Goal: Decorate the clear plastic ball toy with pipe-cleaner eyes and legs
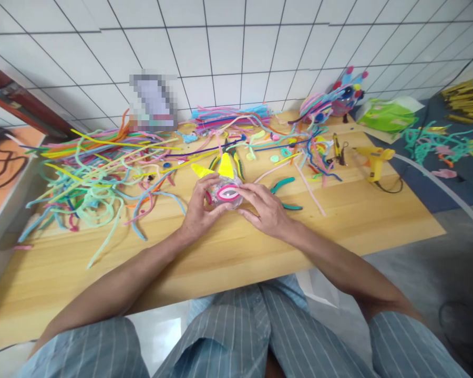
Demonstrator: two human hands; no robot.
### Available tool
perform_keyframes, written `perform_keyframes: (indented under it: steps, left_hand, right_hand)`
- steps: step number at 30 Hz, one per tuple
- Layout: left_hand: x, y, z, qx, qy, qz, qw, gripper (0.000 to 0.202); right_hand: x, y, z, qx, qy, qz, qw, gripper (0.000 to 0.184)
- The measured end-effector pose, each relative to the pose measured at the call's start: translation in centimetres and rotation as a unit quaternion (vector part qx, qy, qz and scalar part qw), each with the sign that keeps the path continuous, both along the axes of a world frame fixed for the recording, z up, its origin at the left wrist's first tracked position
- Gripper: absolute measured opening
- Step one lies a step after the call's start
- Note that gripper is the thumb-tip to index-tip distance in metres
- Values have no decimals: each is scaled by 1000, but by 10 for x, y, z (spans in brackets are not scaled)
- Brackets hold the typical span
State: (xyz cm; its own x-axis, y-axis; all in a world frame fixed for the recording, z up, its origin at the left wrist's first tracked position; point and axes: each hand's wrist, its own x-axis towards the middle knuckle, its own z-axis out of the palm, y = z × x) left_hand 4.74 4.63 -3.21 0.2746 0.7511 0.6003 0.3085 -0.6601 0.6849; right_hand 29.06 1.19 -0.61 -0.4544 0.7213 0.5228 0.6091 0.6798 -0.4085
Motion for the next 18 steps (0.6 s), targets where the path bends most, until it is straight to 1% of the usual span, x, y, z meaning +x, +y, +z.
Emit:
perform_keyframes:
  steps: [2, 4, 6, 8, 11, 13, 15, 17, 18]
  left_hand:
    - [0, 1, -2, 5, 0, 1, 1000, 61]
    - [0, 1, -3, 7, -2, 2, 1000, 61]
    - [0, 1, -3, 12, 1, -3, 1000, 63]
    - [0, 0, -1, 20, 11, -8, 1000, 64]
    - [0, -1, 1, 35, 33, -15, 999, 61]
    - [0, -1, 1, 45, 54, -14, 997, 62]
    - [-1, -1, 1, 46, 76, -10, 996, 66]
    - [-1, -1, 1, 44, 86, -11, 995, 70]
    - [-1, 0, 1, 44, 86, -13, 995, 73]
  right_hand:
    - [9, 1, 13, 5, -1, -8, 1000, 46]
    - [27, 3, 28, 8, -5, -39, 999, 35]
    - [54, 6, 40, -10, -21, -85, 996, 29]
    - [86, 10, 45, -30, -50, -134, 989, 26]
    - [132, 13, 39, -56, -102, -222, 968, 26]
    - [154, 13, 30, -98, -143, -282, 944, 23]
    - [166, 13, 21, -161, -179, -332, 912, 20]
    - [169, 12, 15, -212, -199, -358, 887, 22]
    - [169, 13, 12, -228, -204, -363, 880, 24]
